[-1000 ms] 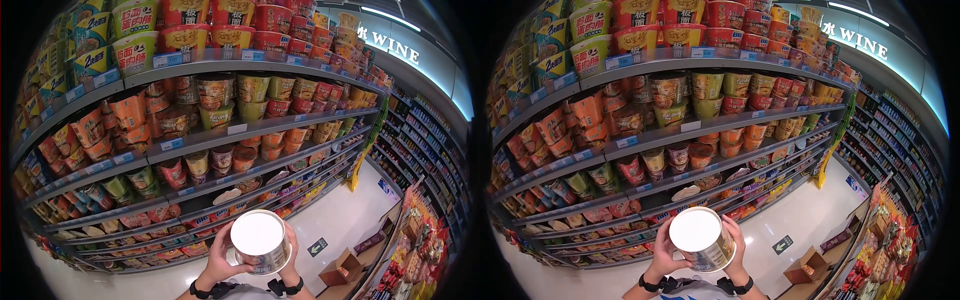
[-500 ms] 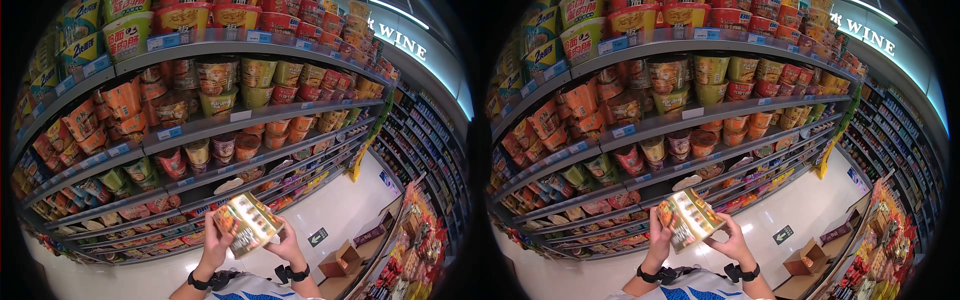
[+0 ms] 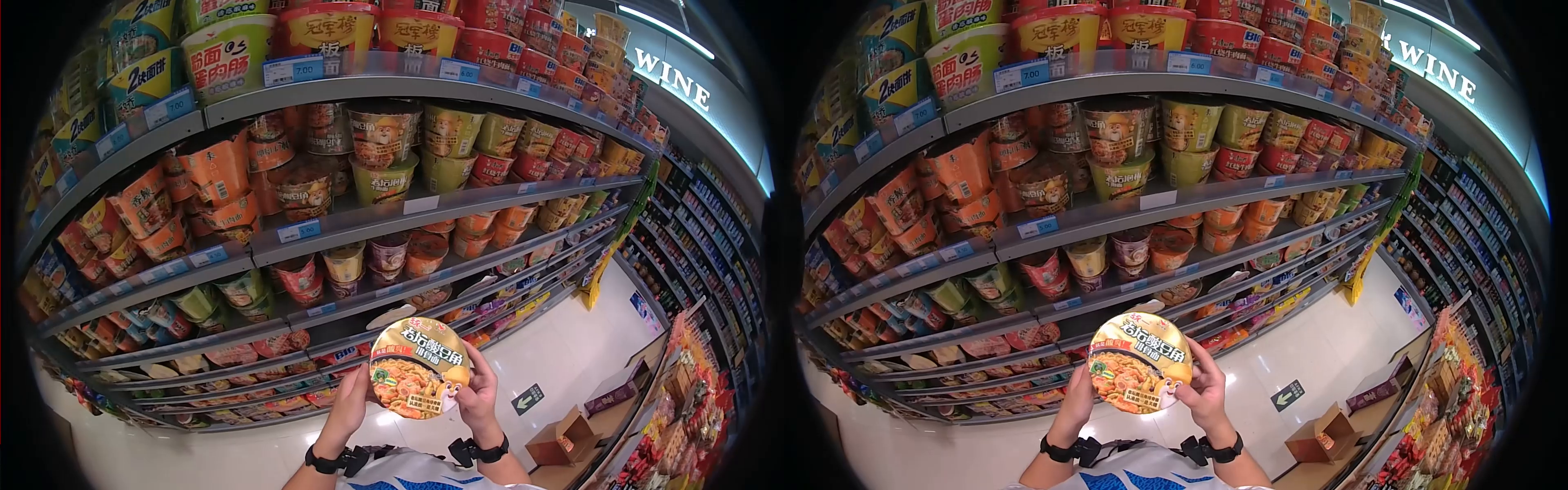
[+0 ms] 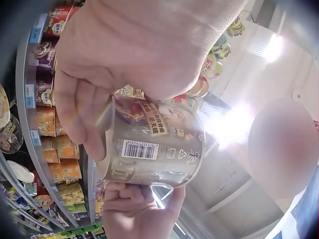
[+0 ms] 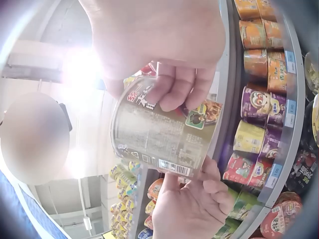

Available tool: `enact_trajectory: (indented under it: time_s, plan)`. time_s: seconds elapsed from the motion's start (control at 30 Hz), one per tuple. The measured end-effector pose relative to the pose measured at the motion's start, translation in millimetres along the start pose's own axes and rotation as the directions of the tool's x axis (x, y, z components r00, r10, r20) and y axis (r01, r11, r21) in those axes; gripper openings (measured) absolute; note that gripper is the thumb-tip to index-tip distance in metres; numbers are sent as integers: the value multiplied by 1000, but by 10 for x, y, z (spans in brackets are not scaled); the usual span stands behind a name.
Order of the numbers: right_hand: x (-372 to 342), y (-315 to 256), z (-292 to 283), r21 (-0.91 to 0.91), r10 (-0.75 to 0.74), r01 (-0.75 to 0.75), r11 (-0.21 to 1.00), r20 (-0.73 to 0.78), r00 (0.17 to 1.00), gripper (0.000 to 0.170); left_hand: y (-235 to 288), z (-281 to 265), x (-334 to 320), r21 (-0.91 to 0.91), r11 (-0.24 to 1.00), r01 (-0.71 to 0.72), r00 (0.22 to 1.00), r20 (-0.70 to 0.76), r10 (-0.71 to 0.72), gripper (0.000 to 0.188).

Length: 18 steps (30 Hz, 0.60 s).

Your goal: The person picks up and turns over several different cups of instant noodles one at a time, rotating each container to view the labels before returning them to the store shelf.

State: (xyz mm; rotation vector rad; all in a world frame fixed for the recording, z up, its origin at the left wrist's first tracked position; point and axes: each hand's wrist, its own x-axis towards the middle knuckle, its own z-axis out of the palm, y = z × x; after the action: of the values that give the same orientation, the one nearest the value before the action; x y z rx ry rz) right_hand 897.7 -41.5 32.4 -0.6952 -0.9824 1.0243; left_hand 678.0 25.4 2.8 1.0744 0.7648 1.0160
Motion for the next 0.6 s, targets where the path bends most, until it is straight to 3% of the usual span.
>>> enact_trajectory:
  time_s: [0.07, 0.13, 0.17, 0.2, 0.27, 0.4, 0.47, 0.53, 0.6]
  plan:
    - [30, 46, 39, -33, 7, -7, 999, -16, 1000, 88, 50, -56, -6, 0, 1000, -9, 1000, 17, 9, 47]
    - [72, 140, 64, 3, -11, 12, 1000, -161, 987, 68, 51, -126, -7, -2, 1000, -18, 999, 37, 18, 44]
    - [83, 189, 55, -4, -26, 25, 1000, -198, 980, 53, 4, -184, -1, 42, 995, -95, 992, 93, 90, 42]
    - [87, 191, 64, -2, -27, 27, 1000, -199, 980, 53, 35, -192, -2, 83, 981, -173, 975, 154, 159, 41]
    - [91, 188, 87, 39, 48, -39, 998, -270, 962, 51, 122, -166, -78, 106, 978, -179, 972, 171, 159, 42]
    - [28, 70, 210, 22, 37, -32, 999, -271, 962, 51, 223, -41, -190, 135, 973, -188, 968, 196, 159, 51]
    - [20, -30, 346, -24, -74, 70, 997, -299, 951, 55, 280, 85, -275, 97, 973, -211, 964, 187, 190, 52]
    - [-71, -1, 323, -57, -30, 15, 998, -275, 961, 62, 280, 101, -350, 60, 971, -231, 959, 183, 217, 54]
    - [-174, 96, 240, 234, 185, -152, 960, -126, 975, 58, 215, 72, -430, -25, 951, -309, 926, 221, 307, 55]
